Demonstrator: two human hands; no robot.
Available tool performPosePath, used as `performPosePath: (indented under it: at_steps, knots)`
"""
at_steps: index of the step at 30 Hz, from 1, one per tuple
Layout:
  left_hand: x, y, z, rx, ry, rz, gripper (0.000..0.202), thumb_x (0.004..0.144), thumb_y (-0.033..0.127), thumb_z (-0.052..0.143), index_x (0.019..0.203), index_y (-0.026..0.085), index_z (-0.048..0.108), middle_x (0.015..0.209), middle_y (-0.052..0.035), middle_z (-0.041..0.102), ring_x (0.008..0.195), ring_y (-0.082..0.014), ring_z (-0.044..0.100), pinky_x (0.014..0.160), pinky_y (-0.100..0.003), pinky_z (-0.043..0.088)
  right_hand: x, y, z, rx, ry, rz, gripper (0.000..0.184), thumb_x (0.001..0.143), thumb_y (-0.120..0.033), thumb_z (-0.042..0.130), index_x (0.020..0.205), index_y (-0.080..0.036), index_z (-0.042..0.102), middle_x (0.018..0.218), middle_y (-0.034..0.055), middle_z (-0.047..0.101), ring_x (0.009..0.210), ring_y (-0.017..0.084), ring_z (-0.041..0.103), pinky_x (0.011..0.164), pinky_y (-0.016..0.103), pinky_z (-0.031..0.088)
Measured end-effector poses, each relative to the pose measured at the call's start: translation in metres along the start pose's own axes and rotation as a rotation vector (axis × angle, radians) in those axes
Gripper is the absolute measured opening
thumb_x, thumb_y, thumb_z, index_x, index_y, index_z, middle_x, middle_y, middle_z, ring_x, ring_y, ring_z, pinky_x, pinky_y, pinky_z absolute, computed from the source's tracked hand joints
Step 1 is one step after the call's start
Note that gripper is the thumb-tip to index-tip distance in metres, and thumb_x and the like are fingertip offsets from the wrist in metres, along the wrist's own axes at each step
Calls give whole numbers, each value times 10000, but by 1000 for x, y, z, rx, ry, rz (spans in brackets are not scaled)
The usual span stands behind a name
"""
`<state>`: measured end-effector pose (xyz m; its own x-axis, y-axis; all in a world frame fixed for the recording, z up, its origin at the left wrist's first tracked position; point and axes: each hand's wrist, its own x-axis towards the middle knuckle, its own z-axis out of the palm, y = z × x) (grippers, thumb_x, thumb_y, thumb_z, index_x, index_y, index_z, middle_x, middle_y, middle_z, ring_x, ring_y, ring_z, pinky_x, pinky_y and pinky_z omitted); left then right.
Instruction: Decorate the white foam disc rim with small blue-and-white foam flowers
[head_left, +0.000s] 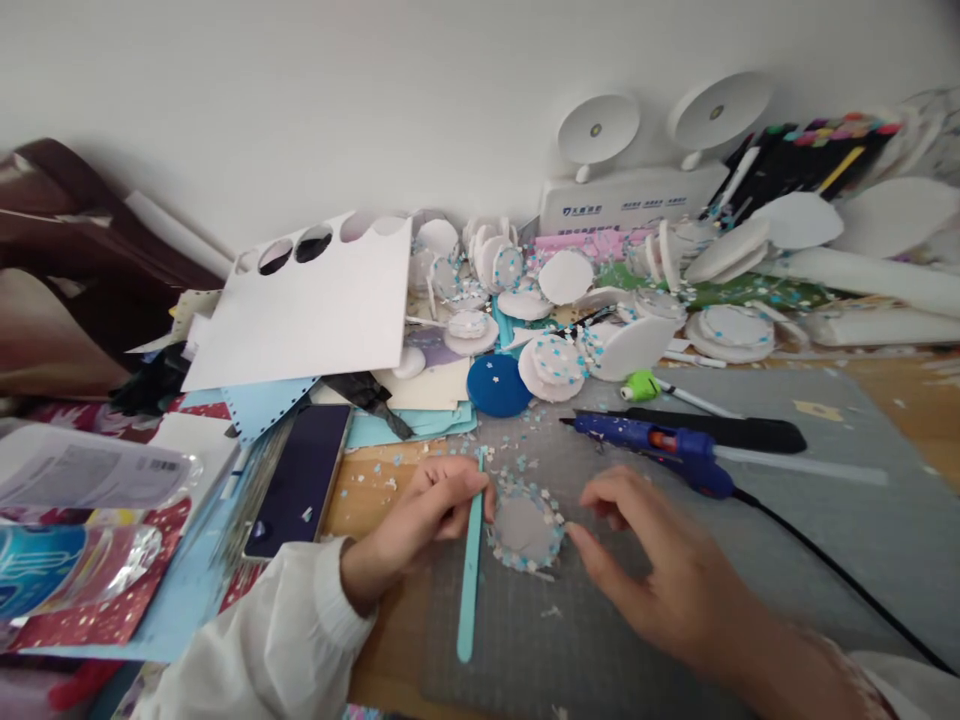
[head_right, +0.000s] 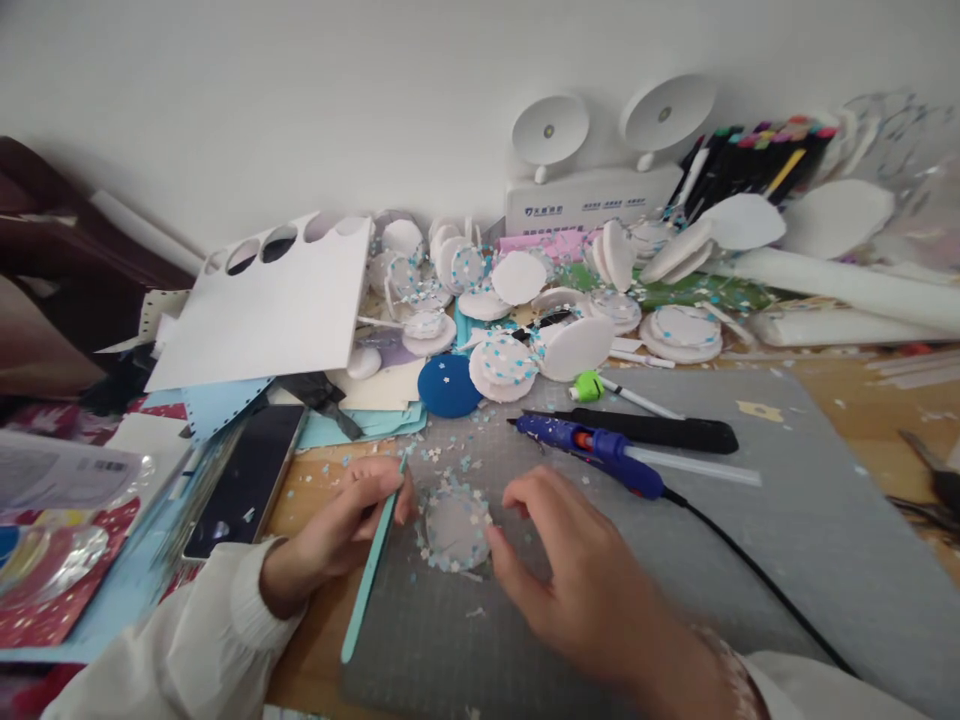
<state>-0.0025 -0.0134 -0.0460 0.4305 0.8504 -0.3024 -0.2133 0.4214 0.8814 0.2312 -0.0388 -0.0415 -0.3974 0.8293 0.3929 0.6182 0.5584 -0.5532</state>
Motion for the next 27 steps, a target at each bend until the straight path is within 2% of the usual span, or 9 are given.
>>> performPosePath:
  at_steps: [6, 10, 13, 16, 18, 20, 21, 24, 27]
  knots:
    - [0, -2, 3, -35, -51, -51, 459, 775, 530, 639, 545, 141, 556, 301, 105, 236, 323, -44, 146, 423, -232, 155, 5, -5, 8, 130, -243, 214, 153, 887, -203, 508, 737, -232, 501, 670, -26, 567, 608, 128, 557, 539, 253, 431]
    - [-2, 0, 6, -89, -91, -77, 444, 792, 522, 621, 567, 145, 550, 317, 108, 214, 339, -49, 154, 425, -219, 172, 4, -13, 3, 185, -274, 240, 193, 860, -181, 515, 678, -232, 477, 610, -40, 549, 552, 114, 541, 491, 232, 417]
    - [-1, 1, 5, -193, -69, -69, 394, 815, 477, 613, 601, 157, 532, 355, 107, 209, 375, -59, 176, 429, -202, 197, -6, -11, -6, 207, -235, 205, 158, 892, -189, 474, 741, -237, 476, 640, -39, 542, 565, 109, 539, 504, 215, 441]
    - [2, 3, 5, -267, 0, -61, 330, 863, 413, 569, 650, 166, 519, 396, 104, 231, 389, -60, 187, 426, -192, 199, -23, 4, -15, 39, -2, 150, 31, 888, -201, 478, 889, -231, 472, 780, 5, 555, 675, 141, 559, 585, 249, 478]
    - [5, 5, 7, -293, 31, -62, 306, 881, 385, 541, 665, 171, 501, 410, 106, 246, 380, -57, 180, 411, -190, 189, -33, 21, -20, -181, 253, 101, 93, 854, -242, 538, 879, -226, 450, 804, 31, 526, 720, 185, 549, 620, 308, 468]
    - [7, 6, 9, -277, 46, -52, 309, 883, 382, 526, 660, 175, 478, 415, 106, 269, 370, -53, 171, 399, -192, 186, -38, 39, -23, -376, 382, 151, 228, 808, -345, 605, 916, -217, 452, 841, 67, 528, 739, 242, 537, 662, 398, 461]
    - [7, 6, 10, -263, 53, -49, 314, 882, 386, 523, 656, 175, 471, 416, 104, 283, 367, -53, 176, 396, -194, 184, -38, 46, -23, -463, 394, 184, 282, 807, -383, 599, 977, -201, 466, 886, 102, 539, 788, 282, 545, 716, 460, 461]
    - [6, 4, 9, -151, 95, -20, 348, 869, 417, 538, 634, 168, 477, 433, 84, 340, 381, -57, 232, 400, -198, 188, -31, 59, -19, -616, 245, 177, 395, 865, -395, 501, 1146, -121, 455, 1045, 204, 550, 988, 384, 535, 840, 575, 423]
    - [3, 0, 7, 99, 119, 26, 431, 844, 521, 547, 617, 158, 505, 471, 64, 370, 421, -67, 284, 416, -202, 206, -21, 62, -14, -720, 112, 137, 330, 896, -349, 445, 1078, -79, 500, 988, 216, 573, 937, 376, 545, 767, 534, 450]
